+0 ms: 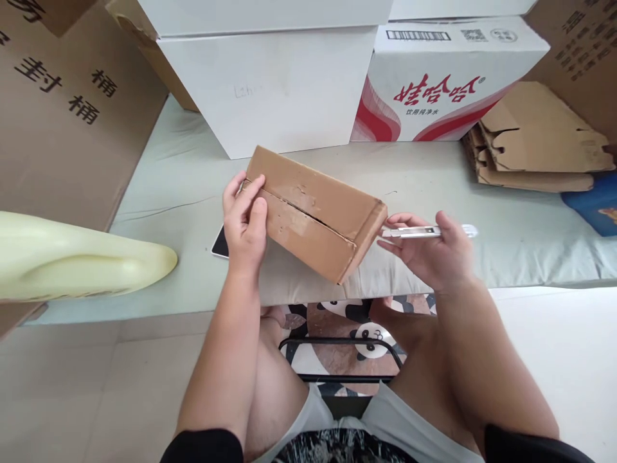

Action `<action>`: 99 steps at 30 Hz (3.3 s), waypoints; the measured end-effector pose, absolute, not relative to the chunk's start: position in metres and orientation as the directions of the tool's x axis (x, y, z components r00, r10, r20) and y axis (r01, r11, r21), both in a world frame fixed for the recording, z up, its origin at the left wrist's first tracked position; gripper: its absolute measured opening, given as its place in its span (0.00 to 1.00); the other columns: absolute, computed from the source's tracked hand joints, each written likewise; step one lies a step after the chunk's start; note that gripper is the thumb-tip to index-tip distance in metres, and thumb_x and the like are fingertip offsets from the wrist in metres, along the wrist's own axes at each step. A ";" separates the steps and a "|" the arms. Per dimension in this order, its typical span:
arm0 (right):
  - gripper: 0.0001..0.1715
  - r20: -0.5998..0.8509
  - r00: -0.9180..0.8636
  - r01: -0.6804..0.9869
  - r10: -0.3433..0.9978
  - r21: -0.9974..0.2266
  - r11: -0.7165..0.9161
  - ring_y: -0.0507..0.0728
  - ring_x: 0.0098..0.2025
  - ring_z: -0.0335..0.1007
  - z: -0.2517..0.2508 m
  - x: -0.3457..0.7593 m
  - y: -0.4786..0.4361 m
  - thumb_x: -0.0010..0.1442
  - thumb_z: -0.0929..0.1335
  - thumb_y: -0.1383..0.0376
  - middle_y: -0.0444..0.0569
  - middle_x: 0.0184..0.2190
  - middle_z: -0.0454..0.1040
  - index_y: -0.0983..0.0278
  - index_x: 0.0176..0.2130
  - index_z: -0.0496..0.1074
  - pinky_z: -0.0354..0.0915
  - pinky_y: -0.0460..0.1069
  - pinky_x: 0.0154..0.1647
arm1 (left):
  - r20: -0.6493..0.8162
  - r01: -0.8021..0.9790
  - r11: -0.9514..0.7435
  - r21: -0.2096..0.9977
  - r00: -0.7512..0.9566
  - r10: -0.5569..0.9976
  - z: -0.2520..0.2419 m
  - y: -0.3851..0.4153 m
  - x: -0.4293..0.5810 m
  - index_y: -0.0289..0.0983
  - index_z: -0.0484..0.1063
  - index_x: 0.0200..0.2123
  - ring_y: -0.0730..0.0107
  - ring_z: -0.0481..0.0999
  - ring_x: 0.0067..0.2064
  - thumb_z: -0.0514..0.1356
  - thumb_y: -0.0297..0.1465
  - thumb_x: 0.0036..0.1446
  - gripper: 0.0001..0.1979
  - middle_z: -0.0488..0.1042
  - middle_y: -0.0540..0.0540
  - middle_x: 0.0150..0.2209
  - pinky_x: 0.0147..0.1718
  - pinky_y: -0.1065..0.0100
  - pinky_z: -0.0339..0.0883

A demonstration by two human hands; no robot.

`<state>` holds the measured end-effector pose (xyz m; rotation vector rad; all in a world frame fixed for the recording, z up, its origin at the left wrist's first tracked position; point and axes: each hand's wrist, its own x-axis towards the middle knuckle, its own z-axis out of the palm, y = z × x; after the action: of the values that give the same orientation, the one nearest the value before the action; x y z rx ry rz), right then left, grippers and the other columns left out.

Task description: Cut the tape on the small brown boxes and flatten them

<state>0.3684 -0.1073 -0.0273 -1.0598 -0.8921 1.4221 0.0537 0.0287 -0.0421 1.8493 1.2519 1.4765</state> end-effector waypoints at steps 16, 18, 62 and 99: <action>0.34 0.203 -0.057 0.045 0.978 -0.978 0.205 0.67 0.79 0.50 0.040 0.334 -0.151 0.68 0.56 0.36 0.34 0.73 0.64 0.44 0.62 0.72 0.53 0.69 0.78 | -0.590 0.180 0.626 0.759 0.597 0.544 -0.038 -0.009 0.101 0.39 0.81 0.42 0.62 0.74 0.17 0.58 0.72 0.48 0.43 0.78 0.40 0.25 0.12 0.69 0.40; 0.33 0.201 -0.096 0.056 0.975 -0.977 0.207 0.67 0.79 0.49 0.037 0.339 -0.149 0.70 0.57 0.38 0.34 0.73 0.64 0.43 0.61 0.74 0.49 0.68 0.79 | -0.612 0.257 0.602 0.756 0.603 0.512 -0.041 -0.010 0.101 0.38 0.82 0.40 0.62 0.76 0.17 0.60 0.70 0.48 0.41 0.81 0.38 0.27 0.13 0.69 0.38; 0.09 0.252 0.415 0.542 0.874 -0.840 -0.015 0.52 0.28 0.72 0.034 0.297 -0.142 0.66 0.70 0.59 0.44 0.30 0.78 0.59 0.41 0.79 0.69 0.48 0.29 | 0.753 0.208 -0.849 0.487 0.393 0.528 -0.041 -0.070 0.123 0.33 0.73 0.59 0.46 0.73 0.67 0.51 0.38 0.69 0.23 0.79 0.35 0.58 0.68 0.44 0.65; 0.07 0.228 0.328 0.609 0.917 -0.793 -0.020 0.51 0.25 0.70 0.054 0.294 -0.150 0.60 0.70 0.66 0.42 0.26 0.80 0.60 0.34 0.81 0.61 0.48 0.24 | 0.799 0.227 -0.882 0.413 0.375 0.470 -0.044 -0.055 0.121 0.37 0.78 0.56 0.48 0.77 0.62 0.48 0.44 0.68 0.26 0.83 0.39 0.53 0.62 0.48 0.72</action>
<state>0.2939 -0.1497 0.0539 -1.7240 -1.3755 0.4457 0.1215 -0.0549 -0.0436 2.4018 0.6221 1.5132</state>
